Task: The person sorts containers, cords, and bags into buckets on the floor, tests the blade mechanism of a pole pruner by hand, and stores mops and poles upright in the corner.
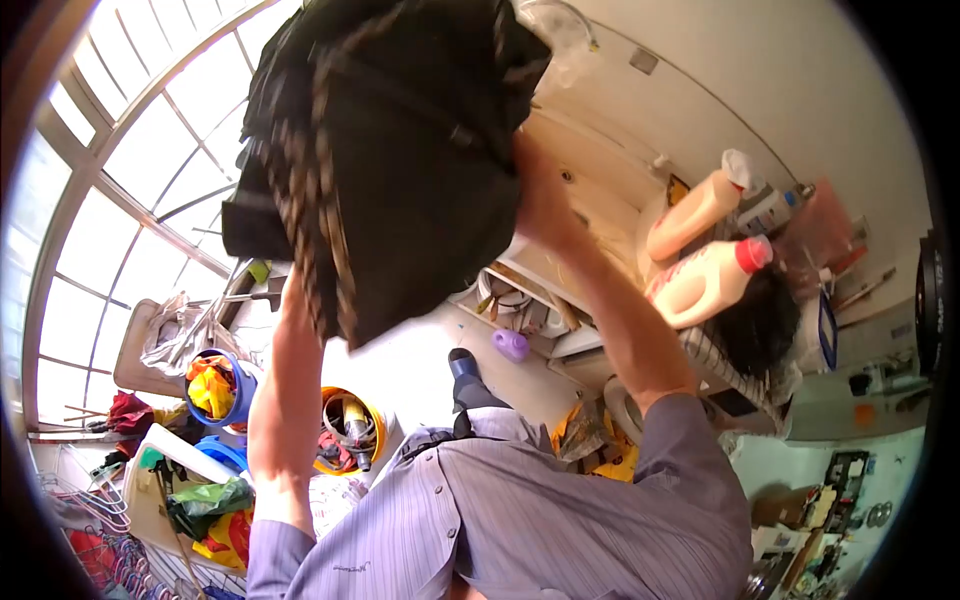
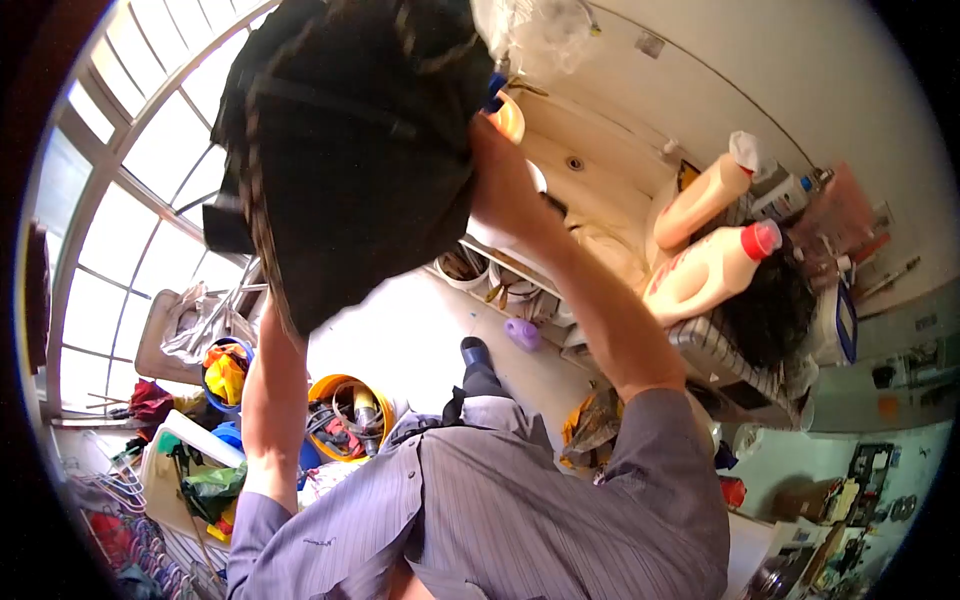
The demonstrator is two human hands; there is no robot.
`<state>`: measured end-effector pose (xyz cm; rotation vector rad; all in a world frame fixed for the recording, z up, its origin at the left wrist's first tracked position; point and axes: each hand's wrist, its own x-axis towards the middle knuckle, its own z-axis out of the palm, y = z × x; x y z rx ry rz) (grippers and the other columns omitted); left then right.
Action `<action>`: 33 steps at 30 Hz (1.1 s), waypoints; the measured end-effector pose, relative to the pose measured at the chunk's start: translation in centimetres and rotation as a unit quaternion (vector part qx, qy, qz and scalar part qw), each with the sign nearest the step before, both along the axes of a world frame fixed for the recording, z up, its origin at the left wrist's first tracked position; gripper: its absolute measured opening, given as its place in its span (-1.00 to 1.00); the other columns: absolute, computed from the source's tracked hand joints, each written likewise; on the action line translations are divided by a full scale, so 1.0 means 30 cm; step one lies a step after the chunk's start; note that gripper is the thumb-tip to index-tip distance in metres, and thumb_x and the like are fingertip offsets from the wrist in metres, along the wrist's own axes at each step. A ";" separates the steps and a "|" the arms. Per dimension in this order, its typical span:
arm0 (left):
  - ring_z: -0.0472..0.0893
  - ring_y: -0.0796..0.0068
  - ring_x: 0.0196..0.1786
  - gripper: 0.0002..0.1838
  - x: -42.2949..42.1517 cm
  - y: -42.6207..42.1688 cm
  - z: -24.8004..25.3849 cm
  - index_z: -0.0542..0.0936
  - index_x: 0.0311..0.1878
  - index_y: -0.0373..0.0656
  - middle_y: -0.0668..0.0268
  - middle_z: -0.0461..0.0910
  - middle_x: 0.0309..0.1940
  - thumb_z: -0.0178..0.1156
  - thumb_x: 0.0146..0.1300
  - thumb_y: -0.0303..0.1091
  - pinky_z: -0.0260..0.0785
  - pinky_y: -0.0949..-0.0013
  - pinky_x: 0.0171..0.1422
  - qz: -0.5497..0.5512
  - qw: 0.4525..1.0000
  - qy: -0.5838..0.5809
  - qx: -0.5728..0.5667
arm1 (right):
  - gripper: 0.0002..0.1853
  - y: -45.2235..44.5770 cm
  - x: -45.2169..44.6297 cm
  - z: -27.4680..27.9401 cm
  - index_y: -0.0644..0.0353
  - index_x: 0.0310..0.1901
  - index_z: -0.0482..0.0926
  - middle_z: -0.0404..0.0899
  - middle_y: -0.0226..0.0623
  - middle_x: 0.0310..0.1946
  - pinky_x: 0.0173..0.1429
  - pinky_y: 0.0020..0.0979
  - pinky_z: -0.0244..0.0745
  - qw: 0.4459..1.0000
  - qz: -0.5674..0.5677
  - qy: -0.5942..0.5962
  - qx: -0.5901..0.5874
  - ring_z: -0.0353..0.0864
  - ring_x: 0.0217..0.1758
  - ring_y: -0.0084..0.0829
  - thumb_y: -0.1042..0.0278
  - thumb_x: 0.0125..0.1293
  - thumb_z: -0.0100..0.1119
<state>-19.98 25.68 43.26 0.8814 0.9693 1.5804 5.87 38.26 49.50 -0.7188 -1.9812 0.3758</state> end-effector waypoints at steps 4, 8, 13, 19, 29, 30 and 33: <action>0.57 0.11 0.17 -0.56 0.081 0.437 0.162 0.43 0.32 -0.22 0.12 0.55 0.19 0.14 0.44 -0.29 0.46 0.16 0.30 -0.023 0.993 -0.068 0.092 | -0.46 0.292 0.071 0.157 0.37 0.14 0.51 0.68 0.05 -0.02 0.18 -0.23 0.50 1.000 0.006 -0.009 0.003 0.66 0.12 -0.09 0.38 0.11 0.37; 0.58 0.12 0.16 -0.56 0.155 0.793 0.169 0.43 0.32 -0.22 0.13 0.55 0.19 0.14 0.44 -0.29 0.46 0.16 0.30 -0.033 0.984 -0.053 0.165 | -0.48 0.524 0.114 0.145 0.22 0.18 0.49 0.69 0.03 -0.05 0.12 -0.18 0.54 0.996 -0.015 -0.039 -0.080 0.64 0.13 0.02 0.38 0.14 0.30; 0.63 0.21 0.07 -0.60 0.241 1.129 -0.288 0.50 0.23 -0.25 0.19 0.62 0.08 0.15 0.43 -0.22 0.52 0.15 0.25 -0.141 0.933 -0.332 0.008 | -0.47 0.875 0.194 -0.194 0.14 0.21 0.48 0.64 0.06 0.04 0.11 -0.14 0.55 0.993 -0.005 -0.111 -0.035 0.59 0.12 0.11 0.36 0.16 0.31; 0.70 0.27 -0.09 -0.55 0.321 1.214 -0.449 0.61 0.08 -0.22 0.18 0.71 -0.10 0.11 0.45 0.01 0.61 0.10 0.07 -0.049 0.917 -0.332 -0.217 | -0.51 1.081 0.193 -0.528 0.19 0.16 0.54 0.67 0.09 -0.08 0.08 -0.03 0.55 0.889 -0.068 -0.341 -0.299 0.60 0.09 0.13 0.27 0.16 0.27; 0.67 0.43 -0.18 -0.38 0.290 1.057 -0.340 0.59 0.05 -0.27 0.26 0.66 -0.16 0.15 0.34 0.21 0.50 0.35 -0.14 0.056 0.940 -0.062 -0.331 | -0.24 0.984 0.080 -0.035 0.31 0.08 0.56 0.65 0.11 0.01 0.19 -0.12 0.50 0.766 -0.051 -0.557 -0.317 0.62 0.14 0.03 -0.02 -0.14 0.50; 0.62 0.44 -0.28 -0.39 0.284 1.020 -0.297 0.58 -0.02 -0.28 0.26 0.64 -0.24 0.20 0.29 0.18 0.44 0.35 -0.24 0.071 0.946 -0.037 -0.314 | -0.25 0.970 0.070 0.003 0.32 0.07 0.57 0.65 0.11 0.01 0.19 -0.12 0.51 0.762 -0.058 -0.575 -0.293 0.62 0.13 0.03 -0.01 -0.14 0.48; 0.51 0.48 -0.40 -0.46 0.257 0.954 -0.235 0.54 -0.04 -0.31 0.26 0.58 -0.35 0.21 0.25 0.06 0.36 0.34 -0.32 0.070 0.949 0.024 -0.308 | -0.30 0.945 0.055 0.084 0.33 0.05 0.58 0.67 0.09 -0.06 0.17 -0.11 0.51 0.765 -0.102 -0.601 -0.208 0.64 0.08 0.03 0.03 -0.12 0.42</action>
